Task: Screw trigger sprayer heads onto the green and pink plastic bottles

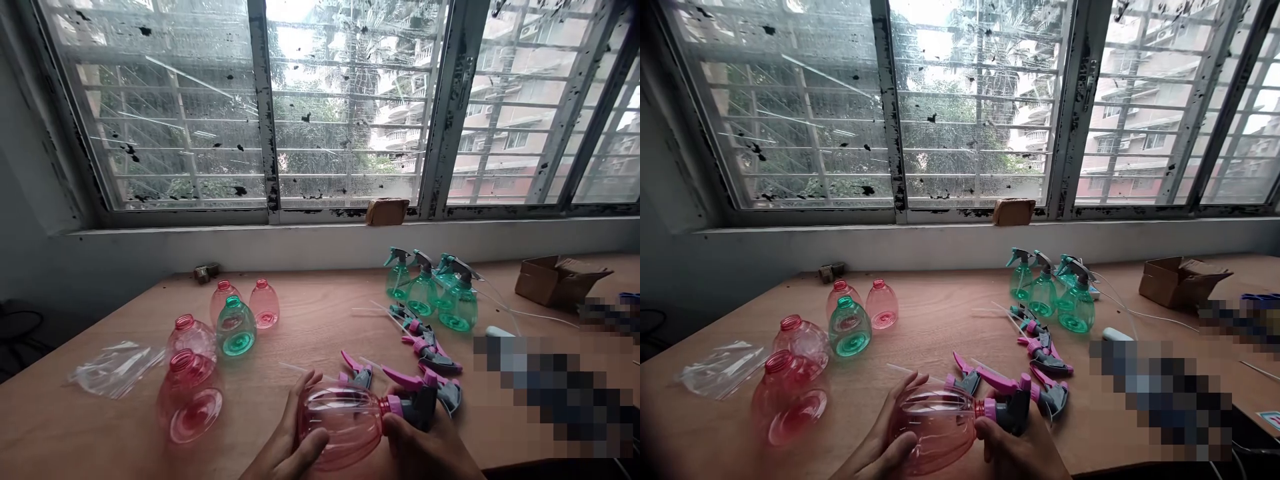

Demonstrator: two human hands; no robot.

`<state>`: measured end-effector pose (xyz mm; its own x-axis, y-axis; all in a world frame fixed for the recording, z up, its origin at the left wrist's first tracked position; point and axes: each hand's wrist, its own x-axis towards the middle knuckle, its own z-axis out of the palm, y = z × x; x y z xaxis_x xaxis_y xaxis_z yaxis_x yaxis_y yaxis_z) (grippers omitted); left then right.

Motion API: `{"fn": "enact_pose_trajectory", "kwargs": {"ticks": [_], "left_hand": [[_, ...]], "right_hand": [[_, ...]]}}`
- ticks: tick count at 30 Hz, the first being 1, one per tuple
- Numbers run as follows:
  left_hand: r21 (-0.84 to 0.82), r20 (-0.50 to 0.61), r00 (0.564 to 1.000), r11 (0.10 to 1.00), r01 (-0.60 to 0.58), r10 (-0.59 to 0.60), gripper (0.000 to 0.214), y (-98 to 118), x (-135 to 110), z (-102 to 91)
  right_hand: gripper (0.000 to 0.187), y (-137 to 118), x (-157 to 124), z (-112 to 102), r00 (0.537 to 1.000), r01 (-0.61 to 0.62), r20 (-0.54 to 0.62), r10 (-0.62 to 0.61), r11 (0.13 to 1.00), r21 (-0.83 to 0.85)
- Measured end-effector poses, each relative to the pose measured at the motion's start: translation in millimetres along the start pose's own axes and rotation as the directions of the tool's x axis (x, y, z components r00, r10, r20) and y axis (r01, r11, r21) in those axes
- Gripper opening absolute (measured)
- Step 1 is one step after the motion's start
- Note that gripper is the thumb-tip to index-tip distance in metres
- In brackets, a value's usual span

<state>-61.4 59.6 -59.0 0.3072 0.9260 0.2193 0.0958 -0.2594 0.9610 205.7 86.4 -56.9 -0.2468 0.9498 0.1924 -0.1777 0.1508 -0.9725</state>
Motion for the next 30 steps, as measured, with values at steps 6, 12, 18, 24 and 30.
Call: {"fn": "enact_pose_trajectory", "kwargs": {"ticks": [6, 12, 18, 24, 30], "left_hand": [[0.051, 0.005, 0.997, 0.995, -0.081, 0.081, 0.097, 13, -6, 5.3], [-0.040, 0.063, 0.994, 0.995, 0.095, -0.092, 0.087, 34, -6, 4.1], [-0.026, 0.010, 0.994, 0.994, 0.105, -0.105, 0.077, 35, -8, 1.2], [-0.022, 0.030, 0.992, 0.992, 0.124, -0.123, 0.077, 41, -9, 2.1], [-0.050, -0.004, 0.992, 0.991, 0.126, -0.126, 0.074, 37, -6, 2.1]], "right_hand": [[0.047, -1, 1, 1, 1.000, 0.017, 0.013, -0.017, 0.998, 0.063], [0.050, -4, 0, 2, 1.000, -0.012, 0.018, 0.012, 0.999, 0.030], [0.051, -8, 0, 4, 0.999, -0.006, 0.038, 0.006, 1.000, 0.013], [0.049, -8, 0, 4, 0.998, -0.014, 0.067, 0.007, 0.994, 0.108], [0.050, -11, -3, 6, 0.999, -0.004, 0.042, -0.003, 0.984, 0.177]]}}
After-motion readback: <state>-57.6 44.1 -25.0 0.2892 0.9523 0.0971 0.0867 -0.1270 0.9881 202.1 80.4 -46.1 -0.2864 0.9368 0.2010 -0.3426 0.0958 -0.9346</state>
